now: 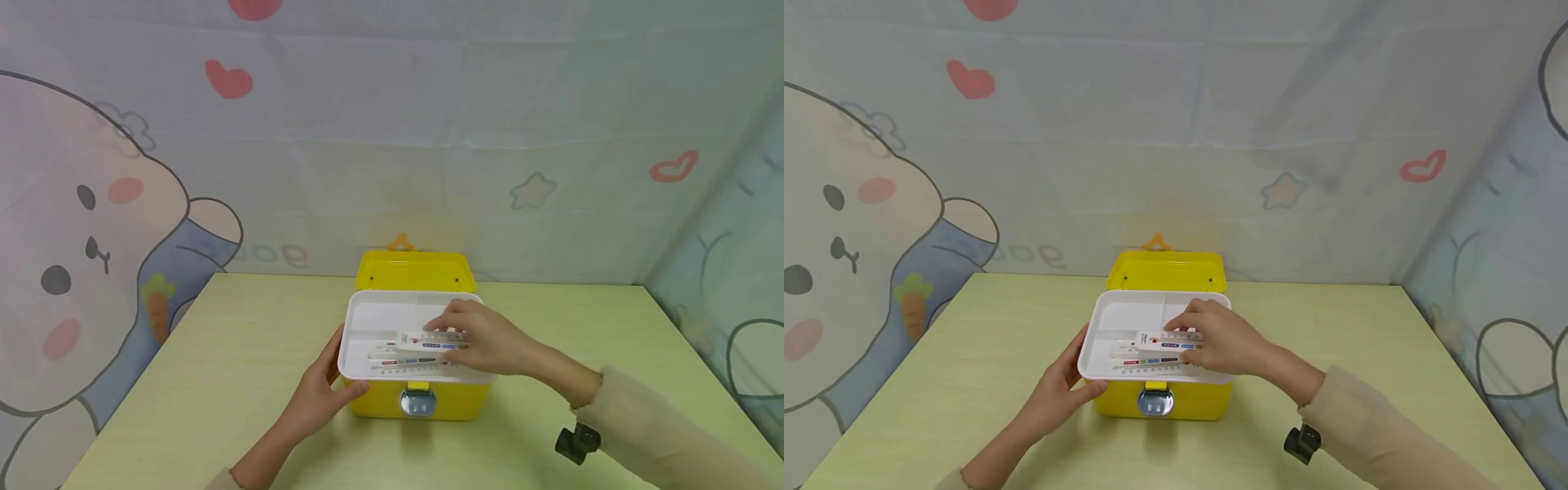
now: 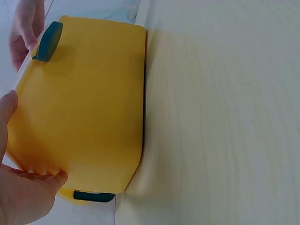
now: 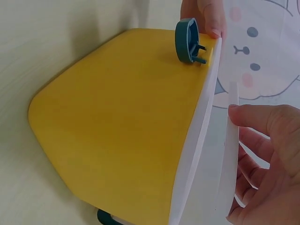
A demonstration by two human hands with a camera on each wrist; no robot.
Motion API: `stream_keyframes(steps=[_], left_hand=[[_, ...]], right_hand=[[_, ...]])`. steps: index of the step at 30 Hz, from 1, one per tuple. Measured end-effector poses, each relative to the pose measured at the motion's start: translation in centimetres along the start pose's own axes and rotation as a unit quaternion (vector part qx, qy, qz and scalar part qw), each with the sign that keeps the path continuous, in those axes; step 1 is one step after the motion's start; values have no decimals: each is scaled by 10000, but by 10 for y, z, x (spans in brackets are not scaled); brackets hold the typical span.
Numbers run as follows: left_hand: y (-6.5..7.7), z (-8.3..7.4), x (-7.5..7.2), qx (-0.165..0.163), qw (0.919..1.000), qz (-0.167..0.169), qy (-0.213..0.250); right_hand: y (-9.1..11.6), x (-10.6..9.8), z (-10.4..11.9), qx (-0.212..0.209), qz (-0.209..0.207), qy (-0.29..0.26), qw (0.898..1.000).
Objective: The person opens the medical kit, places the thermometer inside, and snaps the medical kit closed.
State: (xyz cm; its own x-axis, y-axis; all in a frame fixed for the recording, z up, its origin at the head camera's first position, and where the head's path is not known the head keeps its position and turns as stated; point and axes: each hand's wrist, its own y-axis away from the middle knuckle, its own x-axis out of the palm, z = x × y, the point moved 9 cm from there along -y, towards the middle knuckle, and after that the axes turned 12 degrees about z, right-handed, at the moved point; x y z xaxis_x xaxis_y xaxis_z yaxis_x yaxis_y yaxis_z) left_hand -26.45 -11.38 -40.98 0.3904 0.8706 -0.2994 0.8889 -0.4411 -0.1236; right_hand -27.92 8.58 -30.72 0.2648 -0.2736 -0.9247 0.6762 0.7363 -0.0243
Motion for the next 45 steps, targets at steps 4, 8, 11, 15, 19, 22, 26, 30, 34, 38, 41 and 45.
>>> stream_keyframes(steps=[4,8,11,15,19,22,26,30,34,38,41,45], left_hand=[[0,0,0,10,10000,-15,8],[0,0,0,43,10000,-20,-5],[0,0,0,68,10000,-15,-20],[0,0,0,95,10000,-1,-7],[-1,1,0,94,10000,-3,7],[-1,1,0,81,10000,-18,-5],[-1,2,0,44,10000,-27,-27],[-1,3,0,16,10000,-27,-42],[-1,2,0,32,10000,-29,-19],[-1,2,0,25,10000,-40,-26],[0,2,0,5,10000,-38,-41],[0,2,0,8,10000,-29,-36]], right_hand=[[-4,1,6,-60,37,10,10000],[-8,4,9,-93,104,-6,9999],[-10,7,10,-115,146,-25,9998],[-13,11,11,-101,228,-96,9996],[-15,15,12,-131,284,-109,9995],[-17,17,14,-193,295,-75,9994],[-20,20,16,-256,319,-26,9992],[-23,22,18,-263,387,-46,9989],[-25,26,20,-258,450,-32,9986],[-27,28,22,-260,501,18,9984],[-28,30,23,-261,545,2,9982],[-30,31,24,-296,576,3,9979]])
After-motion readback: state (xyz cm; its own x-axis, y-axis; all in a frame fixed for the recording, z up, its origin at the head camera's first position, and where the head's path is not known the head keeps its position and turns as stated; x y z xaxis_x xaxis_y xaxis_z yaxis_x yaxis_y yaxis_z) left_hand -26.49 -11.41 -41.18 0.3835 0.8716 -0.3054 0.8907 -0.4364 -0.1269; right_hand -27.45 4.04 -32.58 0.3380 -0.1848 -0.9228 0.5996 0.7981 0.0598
